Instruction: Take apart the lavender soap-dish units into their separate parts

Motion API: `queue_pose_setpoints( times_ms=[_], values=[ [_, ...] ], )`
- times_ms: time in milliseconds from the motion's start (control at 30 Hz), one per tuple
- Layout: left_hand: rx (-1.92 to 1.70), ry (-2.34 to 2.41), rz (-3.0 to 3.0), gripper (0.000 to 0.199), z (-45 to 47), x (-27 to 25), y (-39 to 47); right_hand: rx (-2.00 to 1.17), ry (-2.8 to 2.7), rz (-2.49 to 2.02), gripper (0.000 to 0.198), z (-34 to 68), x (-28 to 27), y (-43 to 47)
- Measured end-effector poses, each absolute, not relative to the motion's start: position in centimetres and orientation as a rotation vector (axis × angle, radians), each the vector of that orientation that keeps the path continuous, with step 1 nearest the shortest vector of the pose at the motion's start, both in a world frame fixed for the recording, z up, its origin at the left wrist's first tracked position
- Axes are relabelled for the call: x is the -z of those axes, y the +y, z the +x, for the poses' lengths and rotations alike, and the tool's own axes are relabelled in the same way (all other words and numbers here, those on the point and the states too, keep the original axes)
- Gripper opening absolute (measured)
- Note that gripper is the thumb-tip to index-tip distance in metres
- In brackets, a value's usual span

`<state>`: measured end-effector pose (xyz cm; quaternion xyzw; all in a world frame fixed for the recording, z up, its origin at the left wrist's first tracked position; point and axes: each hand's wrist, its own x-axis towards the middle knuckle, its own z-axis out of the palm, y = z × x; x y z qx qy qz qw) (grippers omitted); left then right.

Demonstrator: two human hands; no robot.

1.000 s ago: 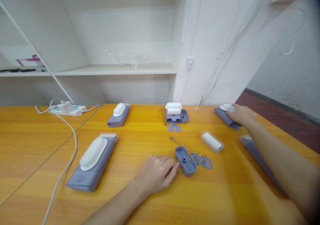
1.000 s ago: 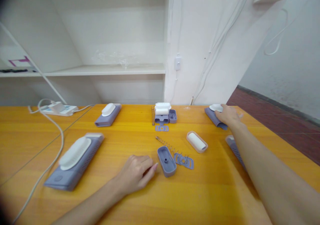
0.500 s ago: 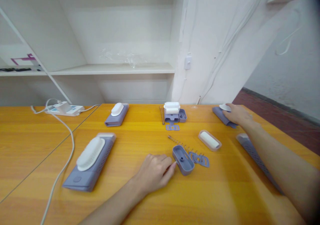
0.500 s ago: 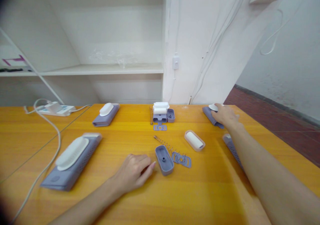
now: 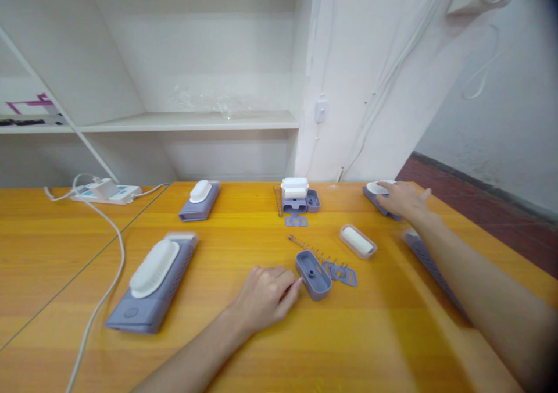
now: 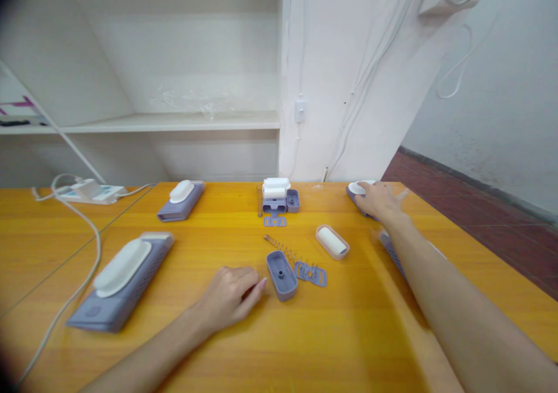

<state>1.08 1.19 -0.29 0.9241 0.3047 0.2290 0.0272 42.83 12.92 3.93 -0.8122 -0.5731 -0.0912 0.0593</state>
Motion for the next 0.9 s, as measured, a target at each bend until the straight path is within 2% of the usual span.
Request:
queue_pose_setpoints(
  times_ms=[233,400,600,667,900],
  values=[
    [-0.726,0.930,2.854,0.026,1.1,0.2,1.2,0.399,-1.659,-2.563,0.048,41.8,-4.8,12.7],
    [-0.705,0.941,2.855,0.026,1.0,0.3,1.2,0.377,-1.652,-2.598,0.050,41.4,-5.0,12.8],
    [-0.698,0.940,2.845,0.026,0.9,0.4,1.1,0.548,-1.695,-2.468,0.052,39.7,-5.9,12.1],
    [-0.704,0.935,2.846,0.026,0.9,0.4,1.1,0.469,-1.785,-2.395,0.053,38.7,-6.3,11.8],
    [-0.699,0.931,2.851,0.026,1.0,0.2,1.2,-0.144,-2.221,-2.318,0.066,34.2,-6.2,9.5]
  ],
)
